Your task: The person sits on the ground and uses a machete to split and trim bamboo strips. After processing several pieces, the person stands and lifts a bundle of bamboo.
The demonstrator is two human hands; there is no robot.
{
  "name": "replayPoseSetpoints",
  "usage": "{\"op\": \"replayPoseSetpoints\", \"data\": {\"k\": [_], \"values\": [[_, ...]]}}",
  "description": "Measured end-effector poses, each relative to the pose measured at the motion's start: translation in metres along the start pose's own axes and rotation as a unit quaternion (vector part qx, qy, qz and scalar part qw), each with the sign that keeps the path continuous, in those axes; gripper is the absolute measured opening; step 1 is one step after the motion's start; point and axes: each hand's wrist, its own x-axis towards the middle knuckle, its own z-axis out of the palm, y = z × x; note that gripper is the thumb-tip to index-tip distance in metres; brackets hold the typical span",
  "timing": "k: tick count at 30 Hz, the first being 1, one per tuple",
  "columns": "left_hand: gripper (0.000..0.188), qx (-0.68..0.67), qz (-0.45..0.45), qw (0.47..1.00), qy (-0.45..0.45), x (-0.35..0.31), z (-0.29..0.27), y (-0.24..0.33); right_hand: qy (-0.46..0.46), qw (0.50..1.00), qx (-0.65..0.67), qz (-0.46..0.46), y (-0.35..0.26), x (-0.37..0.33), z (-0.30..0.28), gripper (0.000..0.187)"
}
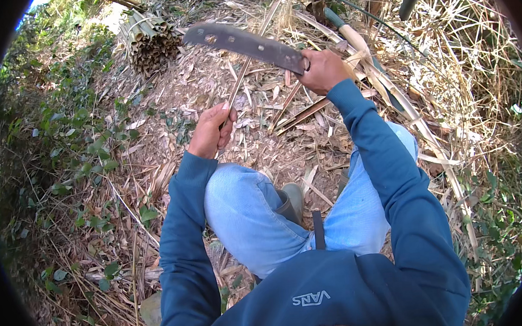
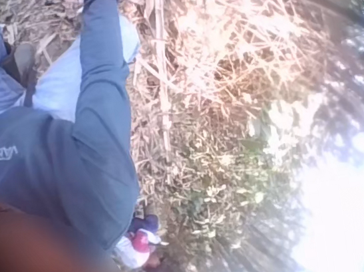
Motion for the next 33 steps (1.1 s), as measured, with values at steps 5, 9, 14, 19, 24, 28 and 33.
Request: {"op": "replayPoseSetpoints", "data": {"k": [5, 9, 14, 19, 24, 28, 33], "values": [[0.032, -0.001, 0.006, 1.000, 0.007, 0.000, 0.004, -0.002, 0.044, 0.993, 0.023, 0.104, 0.028, 0.024, 0.013, 0.036], [0.030, 0.086, 0.061, 0.994, 0.040, -0.006, 0.012, 0.006, 0.096, 0.920, 0.249, 0.288, 0.073, 0.042, 0.012, 0.046], [0.026, 0.278, 0.087, 0.922, 0.256, 0.011, 0.009, -0.008, 0.016, 0.840, 0.487, 0.240, 0.048, 0.024, 0.006, 0.020], [0.032, 0.336, 0.117, 0.889, 0.288, 0.016, 0.019, -0.001, -0.066, 0.868, 0.460, 0.173, 0.031, 0.006, 0.010, 0.016], [0.039, 0.337, 0.126, 0.888, 0.286, 0.024, 0.001, -0.015, -0.056, 0.982, 0.146, 0.101, -0.013, -0.018, 0.025, 0.044], [0.039, 0.363, 0.209, 0.855, 0.307, 0.031, 0.000, -0.025, -0.071, 0.996, 0.033, -0.041, -0.039, -0.024, 0.031, 0.033], [0.036, 0.355, 0.111, 0.891, 0.261, 0.010, 0.008, -0.006, -0.042, 0.997, -0.049, -0.035, -0.029, -0.007, 0.042, 0.032]]}}
